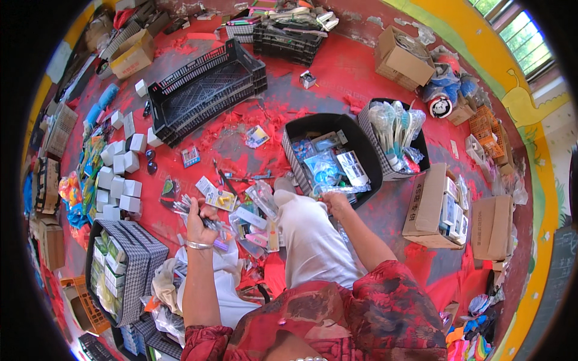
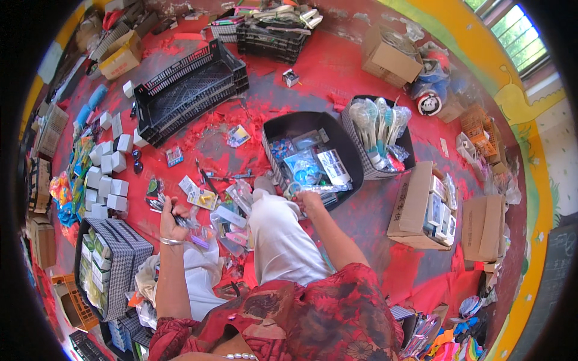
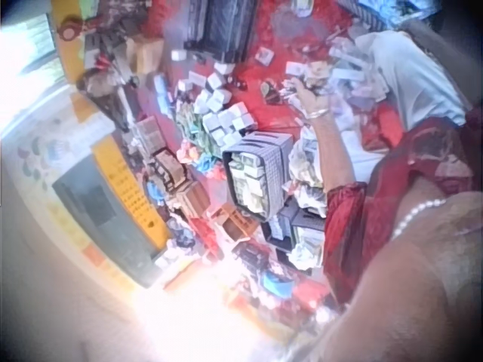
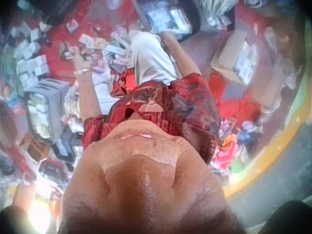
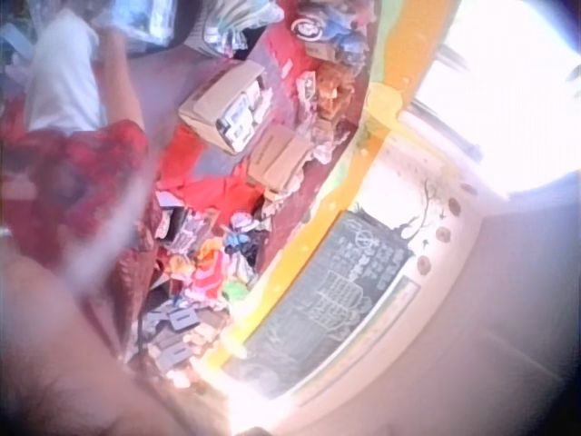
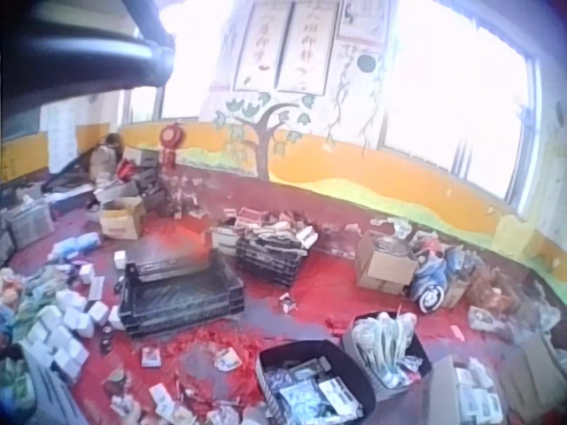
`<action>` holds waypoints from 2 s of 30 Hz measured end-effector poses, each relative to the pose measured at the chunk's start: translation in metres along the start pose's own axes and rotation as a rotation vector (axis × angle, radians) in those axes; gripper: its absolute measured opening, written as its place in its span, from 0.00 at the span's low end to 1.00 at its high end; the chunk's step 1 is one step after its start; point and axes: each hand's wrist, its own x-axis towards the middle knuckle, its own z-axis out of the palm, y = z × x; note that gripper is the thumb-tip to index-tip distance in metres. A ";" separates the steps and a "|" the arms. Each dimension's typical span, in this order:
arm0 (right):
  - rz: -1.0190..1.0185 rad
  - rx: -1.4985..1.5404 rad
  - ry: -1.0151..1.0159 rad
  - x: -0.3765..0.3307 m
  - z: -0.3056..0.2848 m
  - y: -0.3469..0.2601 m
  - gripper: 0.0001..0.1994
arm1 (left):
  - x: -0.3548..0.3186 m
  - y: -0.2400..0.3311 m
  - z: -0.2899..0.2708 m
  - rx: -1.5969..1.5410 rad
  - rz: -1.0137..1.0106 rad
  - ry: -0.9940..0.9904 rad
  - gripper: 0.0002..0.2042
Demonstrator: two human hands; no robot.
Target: The person sits on the floor and sorts through various stationery items, including pens, pencils, and packaged goods. They pick up items, inspect them, and place them into a nearby basket or back onto the floor.
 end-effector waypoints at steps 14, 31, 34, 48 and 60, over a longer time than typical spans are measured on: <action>-0.711 0.131 0.008 0.013 0.161 -0.428 0.21 | 0.008 -0.004 -0.006 0.077 0.013 0.059 0.10; -0.159 -0.346 -0.889 -0.109 0.292 -0.145 0.15 | -0.020 0.006 0.019 0.133 0.024 -0.280 0.10; -0.240 -0.357 -0.865 -0.137 0.302 -0.112 0.23 | -0.029 0.008 0.021 0.035 -0.037 -0.473 0.07; -0.162 -0.582 -1.357 -0.159 0.312 -0.081 0.16 | -0.045 0.003 0.020 0.326 -0.030 -0.579 0.10; -0.313 -0.745 -1.119 -0.166 0.320 -0.102 0.13 | -0.036 0.018 0.024 0.414 0.075 -0.524 0.08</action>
